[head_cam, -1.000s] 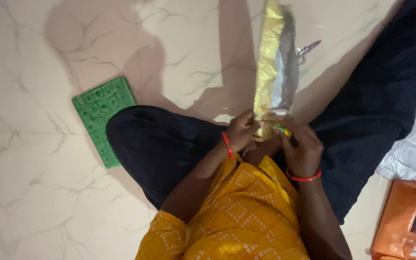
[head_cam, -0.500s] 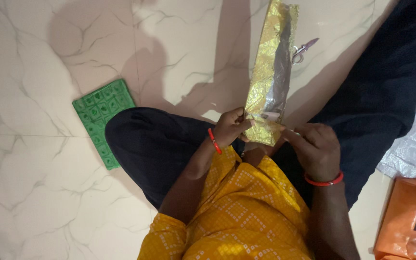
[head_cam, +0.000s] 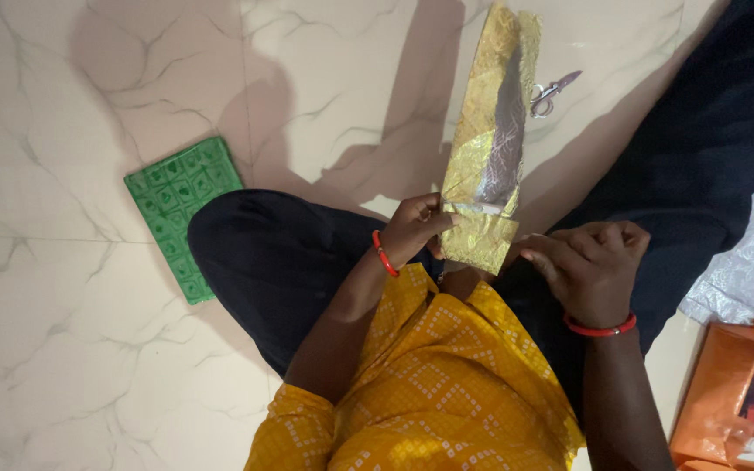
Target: The person sits on the floor and wraps a rectangular object with gold patterned paper. They fold the paper around the object and secure it with clear tape, smoothing the edges and adjusting the folds to create a neat package.
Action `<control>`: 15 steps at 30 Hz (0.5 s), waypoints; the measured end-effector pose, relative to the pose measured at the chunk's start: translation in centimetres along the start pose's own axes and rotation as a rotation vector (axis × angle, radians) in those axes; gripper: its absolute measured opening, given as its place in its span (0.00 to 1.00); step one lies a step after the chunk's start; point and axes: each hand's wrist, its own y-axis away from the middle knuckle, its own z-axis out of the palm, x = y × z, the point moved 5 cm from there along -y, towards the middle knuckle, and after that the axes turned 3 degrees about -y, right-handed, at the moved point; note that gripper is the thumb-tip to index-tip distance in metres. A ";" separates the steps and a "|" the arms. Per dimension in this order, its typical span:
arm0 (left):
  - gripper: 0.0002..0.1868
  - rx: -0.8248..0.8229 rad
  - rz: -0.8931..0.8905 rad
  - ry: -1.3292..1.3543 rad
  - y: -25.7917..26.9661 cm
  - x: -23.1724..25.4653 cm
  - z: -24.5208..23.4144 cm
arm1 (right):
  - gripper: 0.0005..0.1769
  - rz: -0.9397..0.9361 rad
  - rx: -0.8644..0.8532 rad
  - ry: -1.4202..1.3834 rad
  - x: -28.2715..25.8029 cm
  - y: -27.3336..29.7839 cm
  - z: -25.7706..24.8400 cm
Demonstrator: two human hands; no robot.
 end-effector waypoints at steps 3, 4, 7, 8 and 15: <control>0.15 -0.042 -0.017 0.053 0.0 -0.2 -0.1 | 0.09 -0.013 0.024 0.029 0.6 0.0 0.2; 0.15 -0.058 -0.026 0.075 0.0 -0.3 -0.3 | 0.09 -0.013 0.031 0.026 0.7 0.0 0.3; 0.16 -0.115 -0.069 0.258 0.1 -1.5 -0.3 | 0.09 0.010 0.070 -0.160 1.0 0.1 0.8; 0.16 -0.151 -0.060 0.331 0.1 -1.8 -0.1 | 0.08 0.020 0.087 -0.252 1.1 0.1 1.2; 0.14 -0.343 -0.056 0.704 0.8 -3.3 1.9 | 0.05 0.195 0.343 -0.946 -0.8 1.4 5.7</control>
